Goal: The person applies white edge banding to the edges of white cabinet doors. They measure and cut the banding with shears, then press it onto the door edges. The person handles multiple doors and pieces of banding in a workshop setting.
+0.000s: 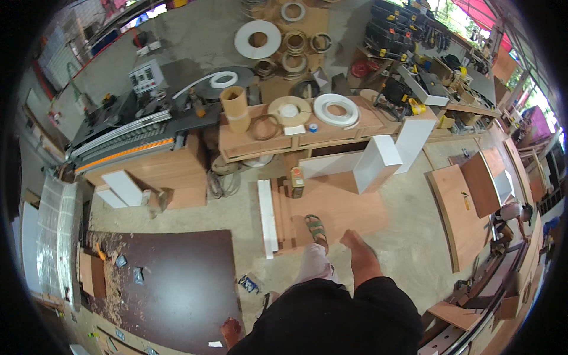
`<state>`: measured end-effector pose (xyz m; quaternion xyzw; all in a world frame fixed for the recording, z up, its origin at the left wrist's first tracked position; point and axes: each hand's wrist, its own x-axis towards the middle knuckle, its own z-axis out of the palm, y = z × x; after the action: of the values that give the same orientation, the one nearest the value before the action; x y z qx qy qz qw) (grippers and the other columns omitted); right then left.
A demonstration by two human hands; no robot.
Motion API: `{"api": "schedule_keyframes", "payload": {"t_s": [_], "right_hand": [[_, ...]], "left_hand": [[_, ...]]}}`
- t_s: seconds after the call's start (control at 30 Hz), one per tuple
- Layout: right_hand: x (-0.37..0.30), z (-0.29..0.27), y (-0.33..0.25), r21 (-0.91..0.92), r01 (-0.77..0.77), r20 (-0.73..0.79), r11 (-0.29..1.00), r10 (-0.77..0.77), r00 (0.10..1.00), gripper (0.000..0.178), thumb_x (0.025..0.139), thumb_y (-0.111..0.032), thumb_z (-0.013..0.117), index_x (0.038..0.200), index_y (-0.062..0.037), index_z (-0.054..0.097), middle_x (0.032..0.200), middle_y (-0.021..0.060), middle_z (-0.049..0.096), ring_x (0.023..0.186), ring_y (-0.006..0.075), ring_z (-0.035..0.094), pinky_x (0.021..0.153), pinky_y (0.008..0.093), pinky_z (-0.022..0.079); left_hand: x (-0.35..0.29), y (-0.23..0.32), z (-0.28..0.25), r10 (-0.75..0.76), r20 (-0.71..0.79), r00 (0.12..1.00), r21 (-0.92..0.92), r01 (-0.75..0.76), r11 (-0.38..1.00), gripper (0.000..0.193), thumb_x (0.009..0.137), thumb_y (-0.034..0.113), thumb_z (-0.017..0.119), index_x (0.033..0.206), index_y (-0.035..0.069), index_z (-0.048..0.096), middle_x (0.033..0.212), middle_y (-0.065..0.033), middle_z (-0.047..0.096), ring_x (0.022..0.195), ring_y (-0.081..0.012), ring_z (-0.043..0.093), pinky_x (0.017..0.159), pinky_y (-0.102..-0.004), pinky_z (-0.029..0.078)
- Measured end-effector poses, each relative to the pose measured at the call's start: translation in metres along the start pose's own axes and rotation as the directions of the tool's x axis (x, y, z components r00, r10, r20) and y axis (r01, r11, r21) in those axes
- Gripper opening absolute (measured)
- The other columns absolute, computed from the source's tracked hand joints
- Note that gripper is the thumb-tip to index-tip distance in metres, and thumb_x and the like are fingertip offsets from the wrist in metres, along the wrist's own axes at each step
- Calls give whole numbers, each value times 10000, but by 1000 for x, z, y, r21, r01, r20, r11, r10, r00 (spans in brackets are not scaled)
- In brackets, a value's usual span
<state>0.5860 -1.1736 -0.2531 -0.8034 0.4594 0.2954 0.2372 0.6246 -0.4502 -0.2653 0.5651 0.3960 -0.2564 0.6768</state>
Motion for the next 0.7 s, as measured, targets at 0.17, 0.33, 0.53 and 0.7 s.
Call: {"api": "schedule_keyframes", "payload": {"t_s": [0.17,0.33,0.53,0.7], "right_hand": [[193,-171,-39,-52,255,-247,965,-260,934,275,865,-263,641,914,-23,767,969,203,762,953,395,739,845,476,594],[345,-323,-120,4,439,-551,898,-365,751,427,913,-345,640,1182,-24,727,1160,261,710,1106,408,691,948,478,567],[474,-435,-173,-242,75,-499,968,-190,845,460,937,-340,651,1277,-31,632,1238,186,642,1225,343,615,983,549,498],[490,-467,-203,-472,227,-670,852,-514,535,645,904,-262,701,1461,-42,462,1373,182,566,1290,356,533,1040,490,468]], "left_hand": [[16,7,155,-46,-65,997,16,47,999,387,947,177,719,1302,50,630,961,-52,695,831,-203,701,666,-343,542],[-27,17,284,-67,-175,982,380,130,916,440,933,149,744,1340,23,638,1080,-116,757,967,-228,734,758,-381,591],[-108,4,321,-36,-272,962,98,65,993,325,888,227,802,1158,56,743,908,-65,769,765,-119,706,665,-317,565],[-147,4,373,97,-573,814,332,122,935,497,837,329,850,1202,13,731,873,-81,781,740,-162,728,664,-318,564]]}}
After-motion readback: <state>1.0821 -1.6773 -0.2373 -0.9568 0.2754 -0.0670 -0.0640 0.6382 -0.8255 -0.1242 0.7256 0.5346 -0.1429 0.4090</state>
